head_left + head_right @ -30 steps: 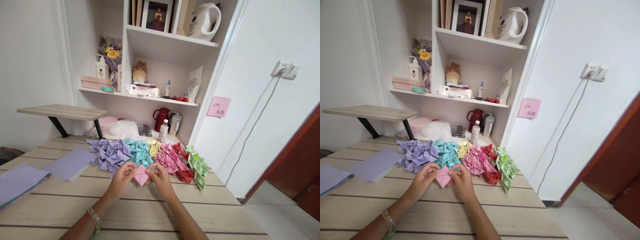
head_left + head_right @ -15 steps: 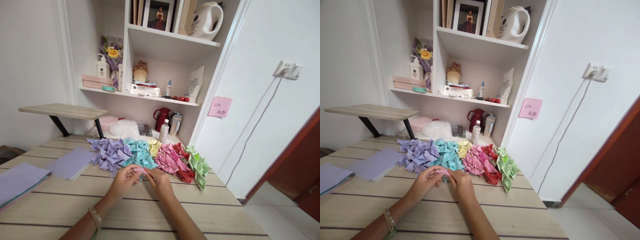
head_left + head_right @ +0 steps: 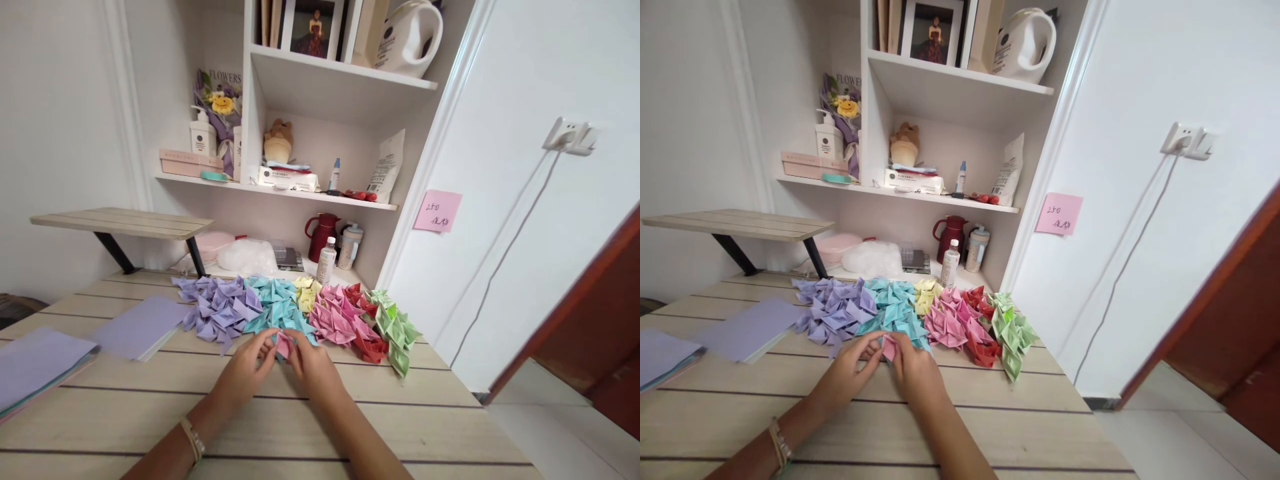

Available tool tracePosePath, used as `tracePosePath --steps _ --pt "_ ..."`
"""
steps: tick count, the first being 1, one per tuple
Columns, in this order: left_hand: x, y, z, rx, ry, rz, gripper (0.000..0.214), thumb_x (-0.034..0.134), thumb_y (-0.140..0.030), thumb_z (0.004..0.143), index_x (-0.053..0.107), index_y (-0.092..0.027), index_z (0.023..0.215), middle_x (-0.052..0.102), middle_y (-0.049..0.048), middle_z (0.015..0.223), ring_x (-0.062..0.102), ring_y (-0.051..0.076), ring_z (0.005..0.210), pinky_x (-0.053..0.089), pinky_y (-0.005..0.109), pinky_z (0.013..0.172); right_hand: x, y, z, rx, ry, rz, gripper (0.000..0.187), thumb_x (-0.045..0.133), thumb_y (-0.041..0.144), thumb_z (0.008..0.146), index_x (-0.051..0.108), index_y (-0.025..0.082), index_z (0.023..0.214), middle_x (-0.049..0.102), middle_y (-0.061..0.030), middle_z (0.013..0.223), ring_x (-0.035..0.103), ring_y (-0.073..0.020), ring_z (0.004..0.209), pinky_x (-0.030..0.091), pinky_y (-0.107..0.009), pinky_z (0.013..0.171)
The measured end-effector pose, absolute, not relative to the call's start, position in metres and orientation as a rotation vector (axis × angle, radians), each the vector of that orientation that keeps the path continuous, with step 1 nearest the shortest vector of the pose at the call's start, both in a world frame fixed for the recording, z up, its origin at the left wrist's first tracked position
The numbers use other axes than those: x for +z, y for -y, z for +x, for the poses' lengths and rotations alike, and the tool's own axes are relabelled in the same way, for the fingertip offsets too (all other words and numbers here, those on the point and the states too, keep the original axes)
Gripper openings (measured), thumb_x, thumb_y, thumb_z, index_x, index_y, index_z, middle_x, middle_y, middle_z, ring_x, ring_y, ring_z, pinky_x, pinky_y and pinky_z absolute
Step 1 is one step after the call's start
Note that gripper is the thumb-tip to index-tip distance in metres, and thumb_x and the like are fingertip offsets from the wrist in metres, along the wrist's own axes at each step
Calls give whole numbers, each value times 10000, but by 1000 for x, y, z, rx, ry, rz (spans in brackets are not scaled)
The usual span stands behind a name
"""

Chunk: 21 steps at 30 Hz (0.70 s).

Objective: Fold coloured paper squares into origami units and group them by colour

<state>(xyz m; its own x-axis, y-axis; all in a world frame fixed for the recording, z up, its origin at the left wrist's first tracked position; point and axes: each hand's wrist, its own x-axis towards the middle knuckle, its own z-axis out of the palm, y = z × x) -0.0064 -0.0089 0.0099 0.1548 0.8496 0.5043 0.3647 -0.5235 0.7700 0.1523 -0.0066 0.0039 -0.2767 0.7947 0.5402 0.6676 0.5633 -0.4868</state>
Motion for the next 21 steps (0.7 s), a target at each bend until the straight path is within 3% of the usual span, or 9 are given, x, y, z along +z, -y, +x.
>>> tracePosePath --steps 5,11,15,18,21 --pt "12 11 -5 1333 -1045 1825 129 539 -280 760 573 -202 857 662 28 783 633 159 703 509 265 650 1 4 150 490 1837 -1018 164 377 188 841 491 176 958 607 -8 596 572 -142 500 393 -188 460" --pt "2 -2 -8 1385 -976 1574 145 633 -292 688 603 -164 749 673 31 717 644 174 698 512 266 660 6 8 150 673 1784 -920 95 410 174 804 457 186 886 592 18 624 556 -130 531 405 -201 489" --pt "-2 -8 -10 1429 -1013 1558 230 671 -294 650 608 -163 829 675 22 690 643 170 650 515 273 624 13 11 150 784 1759 -883 124 468 226 806 478 185 922 639 -11 742 611 -144 659 458 -214 554" --pt "4 -4 -12 1400 -1048 1751 199 617 -305 703 657 -176 849 678 30 706 638 175 658 503 275 633 13 6 152 706 1719 -920 268 565 274 763 538 187 1015 660 -51 875 623 -162 725 484 -231 580" --pt "12 1 -14 1329 -1129 2006 167 570 -305 743 707 -209 750 664 26 682 614 169 656 473 254 616 11 0 155 563 1755 -958 183 621 301 728 664 194 870 681 -56 798 618 -175 686 484 -247 582"
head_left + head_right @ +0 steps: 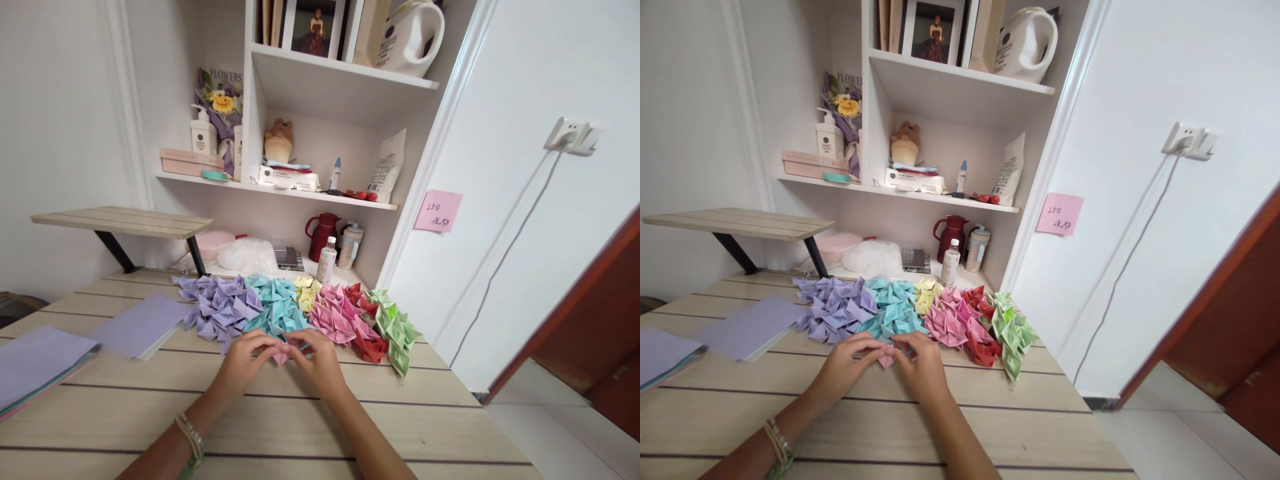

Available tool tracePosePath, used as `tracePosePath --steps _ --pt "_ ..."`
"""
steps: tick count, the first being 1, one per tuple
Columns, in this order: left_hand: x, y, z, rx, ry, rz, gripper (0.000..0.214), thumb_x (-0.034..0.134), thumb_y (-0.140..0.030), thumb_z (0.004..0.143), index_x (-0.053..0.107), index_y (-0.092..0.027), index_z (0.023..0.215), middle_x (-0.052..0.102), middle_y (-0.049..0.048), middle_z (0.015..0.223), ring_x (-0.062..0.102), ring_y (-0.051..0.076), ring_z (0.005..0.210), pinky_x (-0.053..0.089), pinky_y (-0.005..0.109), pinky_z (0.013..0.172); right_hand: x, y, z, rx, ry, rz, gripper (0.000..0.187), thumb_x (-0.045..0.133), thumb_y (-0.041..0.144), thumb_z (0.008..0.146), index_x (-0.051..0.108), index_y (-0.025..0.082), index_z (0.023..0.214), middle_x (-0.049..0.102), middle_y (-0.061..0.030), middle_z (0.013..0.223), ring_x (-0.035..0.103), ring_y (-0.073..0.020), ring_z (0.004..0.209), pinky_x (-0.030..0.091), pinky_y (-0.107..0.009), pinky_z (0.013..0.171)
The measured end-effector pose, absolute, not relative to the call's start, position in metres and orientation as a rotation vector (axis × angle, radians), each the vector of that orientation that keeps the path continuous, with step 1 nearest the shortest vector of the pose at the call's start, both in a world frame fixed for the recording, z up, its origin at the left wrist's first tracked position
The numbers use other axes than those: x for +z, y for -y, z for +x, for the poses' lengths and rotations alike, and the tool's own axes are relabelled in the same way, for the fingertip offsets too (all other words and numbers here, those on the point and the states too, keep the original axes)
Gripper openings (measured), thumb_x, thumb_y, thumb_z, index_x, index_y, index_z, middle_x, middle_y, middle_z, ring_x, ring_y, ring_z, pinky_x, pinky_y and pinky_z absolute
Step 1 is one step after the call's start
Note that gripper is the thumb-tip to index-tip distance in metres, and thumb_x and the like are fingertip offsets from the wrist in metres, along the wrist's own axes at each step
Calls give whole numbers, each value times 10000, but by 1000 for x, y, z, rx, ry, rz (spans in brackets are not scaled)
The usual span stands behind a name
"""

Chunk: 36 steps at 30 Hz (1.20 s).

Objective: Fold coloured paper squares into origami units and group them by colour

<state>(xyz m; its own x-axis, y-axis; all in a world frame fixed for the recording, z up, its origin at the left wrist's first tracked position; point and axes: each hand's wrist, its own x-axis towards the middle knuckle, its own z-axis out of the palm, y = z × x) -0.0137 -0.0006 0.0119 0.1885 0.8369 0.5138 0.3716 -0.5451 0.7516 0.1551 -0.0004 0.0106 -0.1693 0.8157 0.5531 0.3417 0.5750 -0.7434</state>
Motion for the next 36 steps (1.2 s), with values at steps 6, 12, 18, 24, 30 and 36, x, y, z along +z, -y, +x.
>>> tracePosePath --steps 6,12,18,24,30,36 --pt "12 -1 -16 1375 -1148 1966 173 544 -289 758 686 -195 730 652 34 716 601 176 709 472 245 608 8 -3 155 762 1632 -999 198 630 346 709 692 159 720 689 -48 660 614 -170 579 480 -248 545" --pt "15 -1 -16 1408 -1151 1936 166 542 -288 745 665 -192 687 634 23 700 595 172 699 475 249 606 7 -3 154 886 1592 -1020 155 644 288 669 678 137 683 678 -44 635 612 -160 576 474 -232 539" --pt "12 1 -14 1334 -1171 2034 203 488 -294 790 649 -197 714 617 26 725 586 169 704 457 245 589 8 -4 156 816 1678 -1032 136 633 262 676 694 149 720 692 -48 671 621 -167 608 473 -234 551" --pt "8 -2 -16 1320 -1143 2125 214 479 -300 803 655 -202 732 621 31 723 570 168 703 450 265 627 9 -1 157 761 1740 -1028 180 611 272 698 707 154 793 700 -54 688 627 -173 615 483 -242 551" --pt "12 1 -15 1268 -1130 2160 194 499 -272 791 666 -211 716 636 38 727 579 176 714 452 273 652 10 1 157 679 1789 -1013 136 622 275 699 709 178 737 699 -43 670 619 -175 595 471 -245 534" --pt "14 4 -12 1333 -1130 2005 161 526 -261 764 647 -193 681 624 29 691 585 169 677 462 249 602 16 8 154 513 1920 -1034 103 621 142 653 699 210 658 674 -19 740 605 -150 661 454 -227 616"
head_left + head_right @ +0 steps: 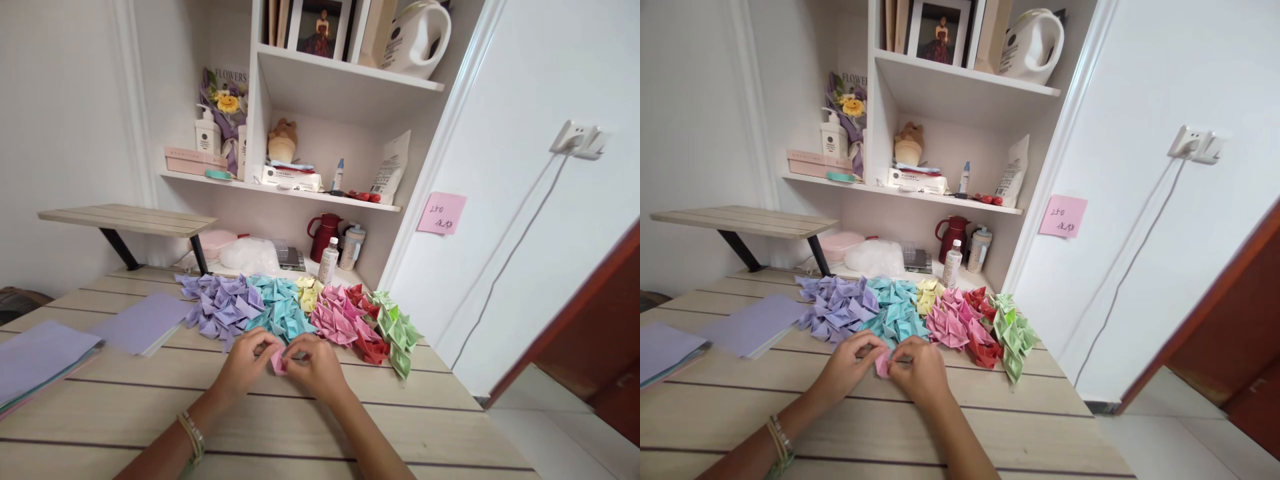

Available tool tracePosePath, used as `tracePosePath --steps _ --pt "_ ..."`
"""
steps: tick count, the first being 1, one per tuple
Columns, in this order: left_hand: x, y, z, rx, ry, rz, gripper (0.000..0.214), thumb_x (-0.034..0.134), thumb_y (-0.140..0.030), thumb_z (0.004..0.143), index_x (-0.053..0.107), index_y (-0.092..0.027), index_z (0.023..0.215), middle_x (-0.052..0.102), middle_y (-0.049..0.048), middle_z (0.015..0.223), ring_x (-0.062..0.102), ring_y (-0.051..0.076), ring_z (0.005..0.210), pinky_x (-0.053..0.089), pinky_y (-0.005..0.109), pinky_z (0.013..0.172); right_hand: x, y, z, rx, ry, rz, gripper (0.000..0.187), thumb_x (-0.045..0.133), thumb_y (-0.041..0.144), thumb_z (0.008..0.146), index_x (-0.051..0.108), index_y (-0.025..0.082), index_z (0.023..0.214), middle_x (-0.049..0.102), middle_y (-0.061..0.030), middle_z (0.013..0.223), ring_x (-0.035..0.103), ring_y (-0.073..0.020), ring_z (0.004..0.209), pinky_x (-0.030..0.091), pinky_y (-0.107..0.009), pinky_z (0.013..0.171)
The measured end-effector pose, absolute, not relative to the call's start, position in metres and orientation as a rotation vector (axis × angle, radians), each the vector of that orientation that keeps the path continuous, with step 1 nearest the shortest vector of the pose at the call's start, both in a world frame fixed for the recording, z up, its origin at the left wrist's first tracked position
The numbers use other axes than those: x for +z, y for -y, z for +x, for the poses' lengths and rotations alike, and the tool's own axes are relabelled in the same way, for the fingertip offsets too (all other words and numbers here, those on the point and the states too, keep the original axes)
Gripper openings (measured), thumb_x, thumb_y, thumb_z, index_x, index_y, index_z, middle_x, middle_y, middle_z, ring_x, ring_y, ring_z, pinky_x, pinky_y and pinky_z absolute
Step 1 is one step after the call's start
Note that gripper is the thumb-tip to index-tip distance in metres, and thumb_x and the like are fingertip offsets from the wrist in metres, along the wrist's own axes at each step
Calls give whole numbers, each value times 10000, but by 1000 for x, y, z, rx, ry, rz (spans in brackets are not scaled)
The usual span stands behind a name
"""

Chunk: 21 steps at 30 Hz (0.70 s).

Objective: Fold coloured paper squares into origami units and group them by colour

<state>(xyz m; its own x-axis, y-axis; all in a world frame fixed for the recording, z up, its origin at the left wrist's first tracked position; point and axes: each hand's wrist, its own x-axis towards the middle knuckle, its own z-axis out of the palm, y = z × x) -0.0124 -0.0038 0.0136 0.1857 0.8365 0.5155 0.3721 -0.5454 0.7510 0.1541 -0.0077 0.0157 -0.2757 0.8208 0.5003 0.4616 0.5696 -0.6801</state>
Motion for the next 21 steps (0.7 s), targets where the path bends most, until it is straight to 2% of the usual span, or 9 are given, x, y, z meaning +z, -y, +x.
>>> tracePosePath --steps 3,8,11,13,17,21 --pt "11 2 -11 1429 -1102 1834 129 541 -254 748 625 -176 687 629 20 688 599 171 693 475 251 631 12 9 148 593 1930 -998 116 599 122 657 685 198 667 653 -11 730 594 -135 678 439 -198 588" --pt "3 -6 -13 1483 -1114 1673 122 571 -278 728 617 -165 727 645 14 678 609 169 685 481 259 649 2 6 140 717 1728 -1027 69 615 212 691 653 165 723 652 -14 651 591 -138 608 433 -210 554" --pt "2 -9 -15 1485 -1121 1658 136 582 -295 721 623 -165 729 656 19 693 614 178 716 482 266 675 1 5 139 788 1616 -988 226 645 230 671 619 161 884 670 -22 681 608 -149 610 445 -220 547" --pt "4 -8 -15 1475 -1120 1677 140 590 -301 712 629 -166 720 663 24 705 616 185 731 483 271 688 3 6 138 775 1608 -970 259 645 237 670 616 167 917 675 -28 709 613 -156 631 450 -225 550" --pt "7 -4 -14 1453 -1119 1772 143 576 -293 728 645 -171 700 653 23 700 610 180 728 480 265 684 6 9 137 742 1597 -1013 153 615 270 700 648 157 797 664 -37 679 595 -151 597 445 -224 532" --pt "6 -4 -12 1415 -1076 1771 141 580 -285 725 661 -170 707 668 32 705 616 182 731 486 269 684 5 7 138 784 1615 -1021 180 592 315 722 646 146 695 639 -21 607 554 -129 528 426 -212 505"
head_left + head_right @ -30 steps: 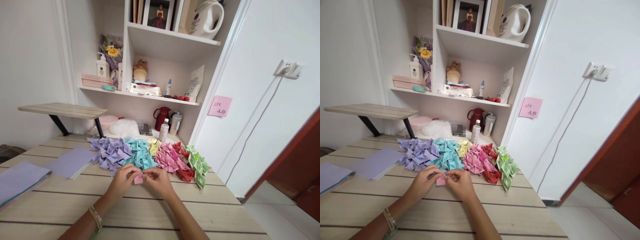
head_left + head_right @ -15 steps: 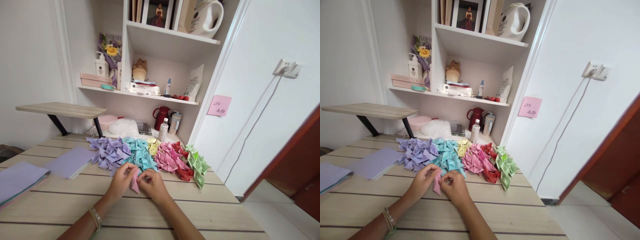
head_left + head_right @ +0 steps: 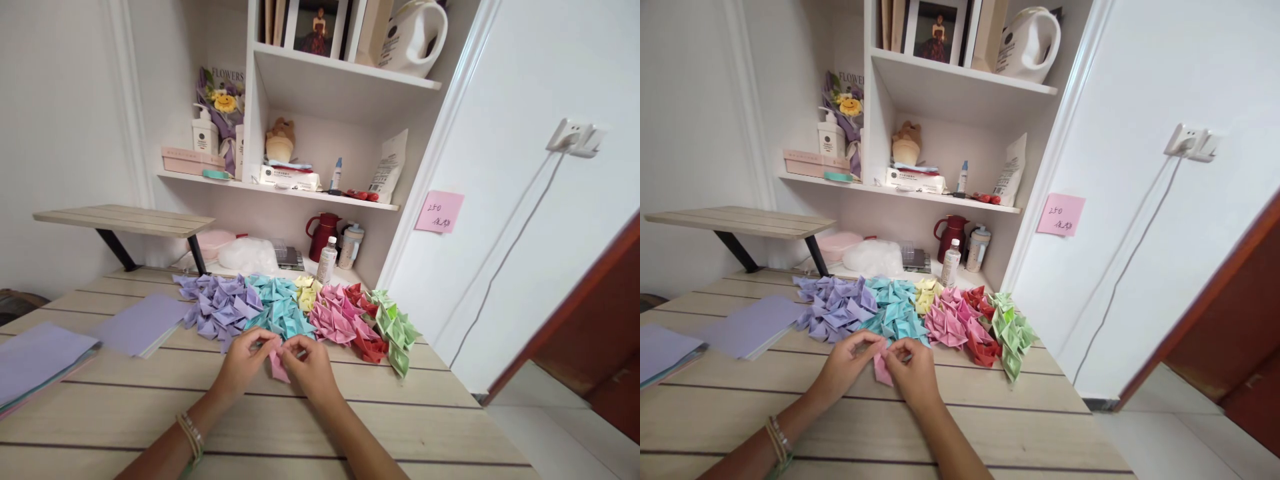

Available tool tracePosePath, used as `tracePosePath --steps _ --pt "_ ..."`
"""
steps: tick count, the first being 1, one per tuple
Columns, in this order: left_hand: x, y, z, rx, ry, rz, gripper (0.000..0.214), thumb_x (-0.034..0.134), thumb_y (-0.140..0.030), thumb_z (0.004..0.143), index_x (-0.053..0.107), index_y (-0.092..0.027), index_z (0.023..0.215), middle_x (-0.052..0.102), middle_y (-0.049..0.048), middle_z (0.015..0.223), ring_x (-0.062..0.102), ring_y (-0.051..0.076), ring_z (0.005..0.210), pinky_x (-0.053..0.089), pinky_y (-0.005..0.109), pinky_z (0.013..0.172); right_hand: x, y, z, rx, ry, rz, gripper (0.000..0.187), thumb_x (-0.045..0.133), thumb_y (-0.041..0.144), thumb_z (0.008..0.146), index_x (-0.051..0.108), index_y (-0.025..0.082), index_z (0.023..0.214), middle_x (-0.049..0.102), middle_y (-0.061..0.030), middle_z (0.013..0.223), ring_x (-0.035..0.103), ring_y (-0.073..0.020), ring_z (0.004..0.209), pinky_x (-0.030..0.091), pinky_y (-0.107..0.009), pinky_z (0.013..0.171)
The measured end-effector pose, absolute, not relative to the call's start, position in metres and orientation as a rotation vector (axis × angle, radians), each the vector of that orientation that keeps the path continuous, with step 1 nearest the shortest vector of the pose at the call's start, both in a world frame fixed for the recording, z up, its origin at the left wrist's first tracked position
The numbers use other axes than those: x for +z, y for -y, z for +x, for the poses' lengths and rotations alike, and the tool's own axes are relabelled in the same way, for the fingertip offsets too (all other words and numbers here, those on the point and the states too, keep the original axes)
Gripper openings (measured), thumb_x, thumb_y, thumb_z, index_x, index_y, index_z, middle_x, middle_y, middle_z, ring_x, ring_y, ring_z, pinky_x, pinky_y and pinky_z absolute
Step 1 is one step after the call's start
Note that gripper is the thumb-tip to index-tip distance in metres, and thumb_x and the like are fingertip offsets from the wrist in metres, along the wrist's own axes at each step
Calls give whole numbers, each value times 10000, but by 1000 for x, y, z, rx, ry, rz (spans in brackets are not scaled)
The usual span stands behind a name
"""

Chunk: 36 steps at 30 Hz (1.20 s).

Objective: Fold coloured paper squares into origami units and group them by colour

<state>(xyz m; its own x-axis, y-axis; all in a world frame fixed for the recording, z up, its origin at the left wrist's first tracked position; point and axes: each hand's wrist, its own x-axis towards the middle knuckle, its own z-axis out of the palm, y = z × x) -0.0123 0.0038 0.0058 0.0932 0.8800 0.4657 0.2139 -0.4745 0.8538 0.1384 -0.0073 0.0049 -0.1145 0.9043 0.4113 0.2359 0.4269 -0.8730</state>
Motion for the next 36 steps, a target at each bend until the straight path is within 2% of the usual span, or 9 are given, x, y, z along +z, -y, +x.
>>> tracePosePath --steps 4,12,18,25,28,32,36 --pt "2 -8 -13 1456 -1079 1604 130 623 -277 683 661 -156 714 695 47 727 632 193 738 500 286 699 4 6 141 881 1634 -1021 195 593 328 721 651 143 739 611 0 572 519 -113 501 393 -195 478" --pt "1 -8 -12 1516 -1098 1575 152 628 -309 678 649 -166 725 689 34 735 634 187 731 506 285 699 5 8 142 563 1678 -1160 116 682 276 618 668 171 664 602 -7 661 506 -115 541 396 -214 530" --pt "-1 -6 -11 1513 -1087 1778 146 591 -303 722 665 -177 718 661 42 727 611 186 741 494 286 701 7 10 141 441 1734 -1215 78 651 257 657 691 194 636 592 -7 613 522 -123 531 397 -218 527" --pt "2 -3 -13 1387 -1112 2043 184 539 -290 771 705 -214 793 651 62 796 603 192 774 487 293 714 9 12 143 347 1801 -1235 75 626 226 703 677 225 648 670 -21 644 596 -181 629 417 -256 610" --pt "4 -1 -13 1339 -1119 2103 207 502 -270 797 702 -217 810 642 59 794 597 185 764 479 289 710 7 11 143 407 1772 -1223 51 617 209 712 658 227 736 674 -8 656 605 -178 615 427 -250 580" --pt "5 0 -14 1299 -1124 2119 205 504 -261 796 705 -222 793 648 52 786 599 184 753 472 277 697 6 10 144 361 1795 -1186 206 608 180 728 637 229 926 681 -10 694 609 -185 650 434 -265 620" --pt "2 -6 -16 1343 -1163 2024 177 548 -283 764 713 -223 742 677 46 759 615 191 743 480 271 685 7 9 143 204 1945 -1096 136 588 171 760 693 233 821 691 -39 726 604 -199 703 415 -288 681"
